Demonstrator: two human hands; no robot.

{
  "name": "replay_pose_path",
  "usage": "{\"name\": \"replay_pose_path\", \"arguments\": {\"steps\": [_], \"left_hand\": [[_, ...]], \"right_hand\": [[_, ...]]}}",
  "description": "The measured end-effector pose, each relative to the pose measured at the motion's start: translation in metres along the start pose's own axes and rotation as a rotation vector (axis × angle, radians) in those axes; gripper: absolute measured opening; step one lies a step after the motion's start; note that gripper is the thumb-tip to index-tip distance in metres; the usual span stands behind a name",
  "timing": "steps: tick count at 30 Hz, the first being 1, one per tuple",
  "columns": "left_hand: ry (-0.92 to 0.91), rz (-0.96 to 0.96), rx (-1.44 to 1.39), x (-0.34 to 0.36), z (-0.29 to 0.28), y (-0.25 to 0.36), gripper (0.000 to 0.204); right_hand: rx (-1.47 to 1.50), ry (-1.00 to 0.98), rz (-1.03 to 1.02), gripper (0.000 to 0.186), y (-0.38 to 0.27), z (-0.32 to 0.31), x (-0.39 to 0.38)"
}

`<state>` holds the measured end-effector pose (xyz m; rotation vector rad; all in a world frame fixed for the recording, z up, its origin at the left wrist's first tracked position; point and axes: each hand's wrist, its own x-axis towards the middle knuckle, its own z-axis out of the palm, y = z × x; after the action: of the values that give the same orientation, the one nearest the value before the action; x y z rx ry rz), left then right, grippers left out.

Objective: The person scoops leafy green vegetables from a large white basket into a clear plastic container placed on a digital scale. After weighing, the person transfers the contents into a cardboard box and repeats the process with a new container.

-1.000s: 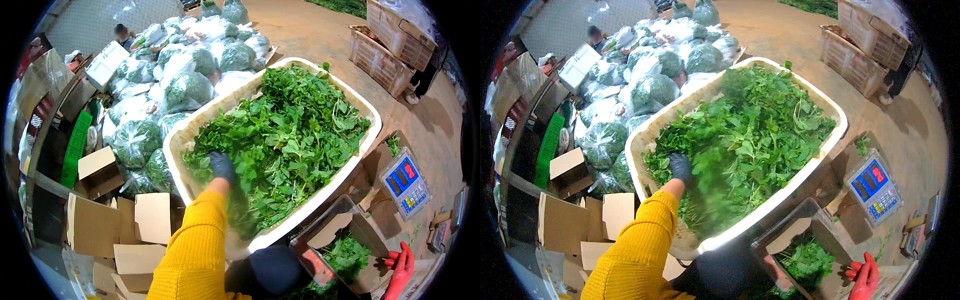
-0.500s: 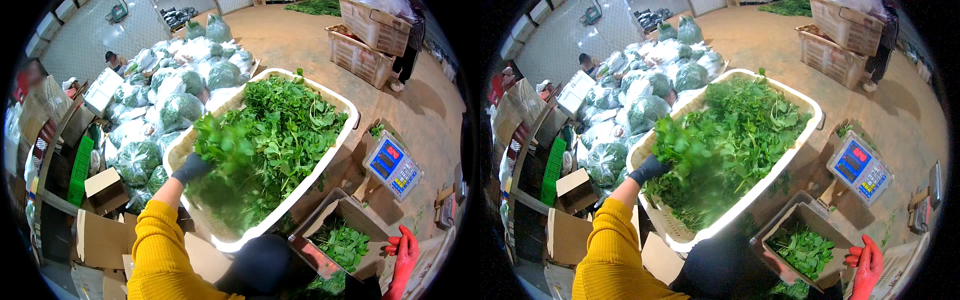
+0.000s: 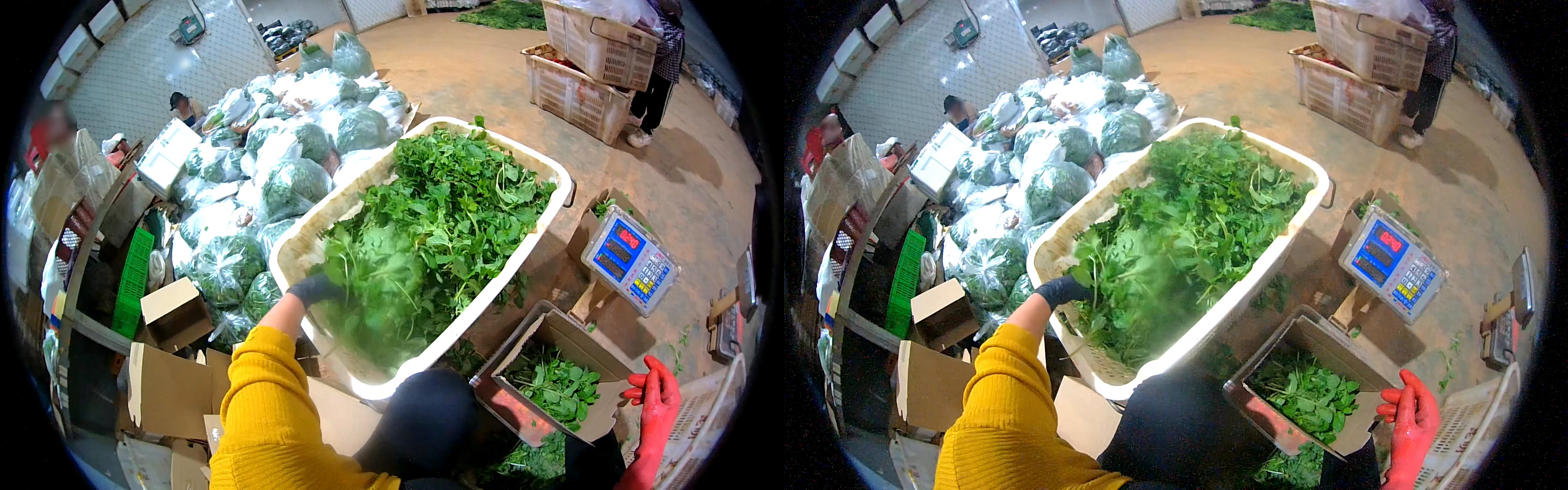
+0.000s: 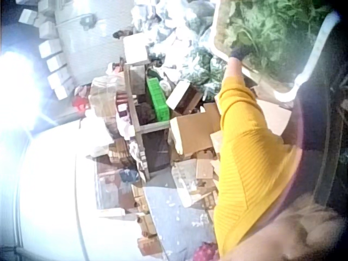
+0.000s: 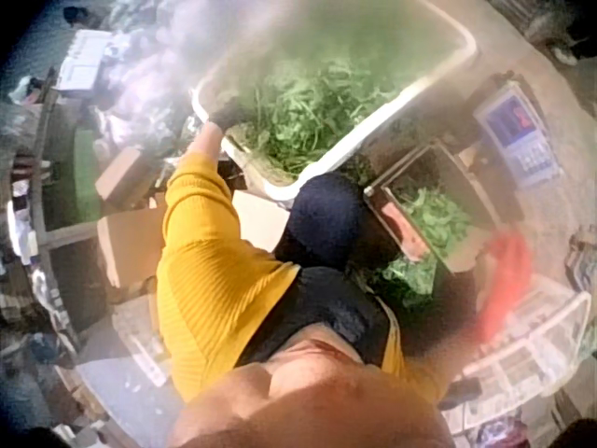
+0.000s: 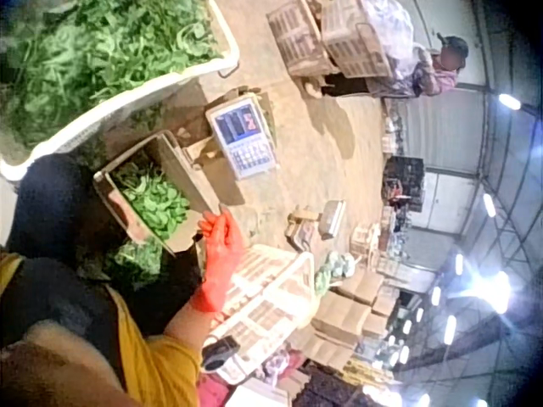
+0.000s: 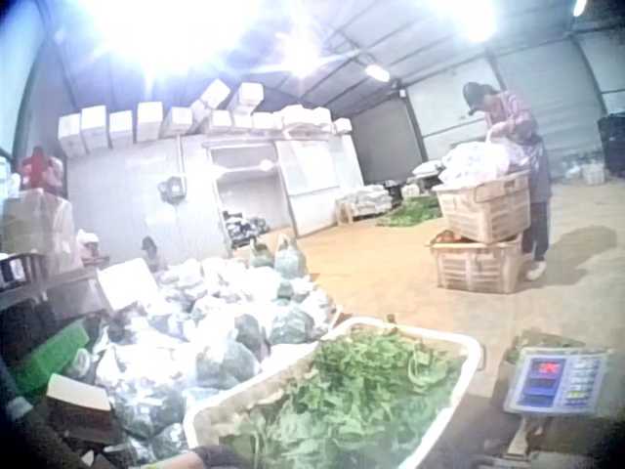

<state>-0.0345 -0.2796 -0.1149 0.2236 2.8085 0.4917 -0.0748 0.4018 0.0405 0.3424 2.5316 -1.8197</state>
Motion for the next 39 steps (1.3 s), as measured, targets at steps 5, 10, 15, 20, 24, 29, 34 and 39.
{"name": "replay_pose_path", "arguments": {"steps": [5,10,15,20,24,29,34,39], "left_hand": [[-0.157,0.119,0.284,-0.003,-0.059,0.045,0.008],[-0.042,0.155,0.293,0.001,-0.059,0.046,0.016],[0.303,-0.513,-0.781,0.051,-0.058,0.123,0.039],[0.191,-0.507,0.084,0.056,-0.024,0.109,0.049],[-0.022,-0.538,0.148,0.027,-0.02,0.108,0.037],[0.168,-0.568,-0.138,-0.006,-0.021,0.116,0.045],[0.277,-0.316,-0.358,0.013,0.003,0.131,0.091],[-0.082,-0.894,0.122,0.073,0.042,0.205,0.124]], "right_hand": [[-0.014,-0.013,0.031,0.027,0.001,0.001,0.002],[-0.031,-0.042,0.043,0.027,0.0,0.007,0.005],[-0.027,-0.014,0.056,0.027,-0.005,0.008,0.004],[-0.022,-0.043,0.091,0.027,-0.005,0.015,0.007],[-0.031,-0.065,0.085,0.026,-0.003,0.016,0.004],[-0.061,-0.084,0.101,0.026,-0.002,0.017,0.005],[-0.061,-0.094,0.115,0.025,-0.007,0.024,0.003],[-0.081,-0.108,0.1,0.025,-0.004,0.028,0.002]]}}
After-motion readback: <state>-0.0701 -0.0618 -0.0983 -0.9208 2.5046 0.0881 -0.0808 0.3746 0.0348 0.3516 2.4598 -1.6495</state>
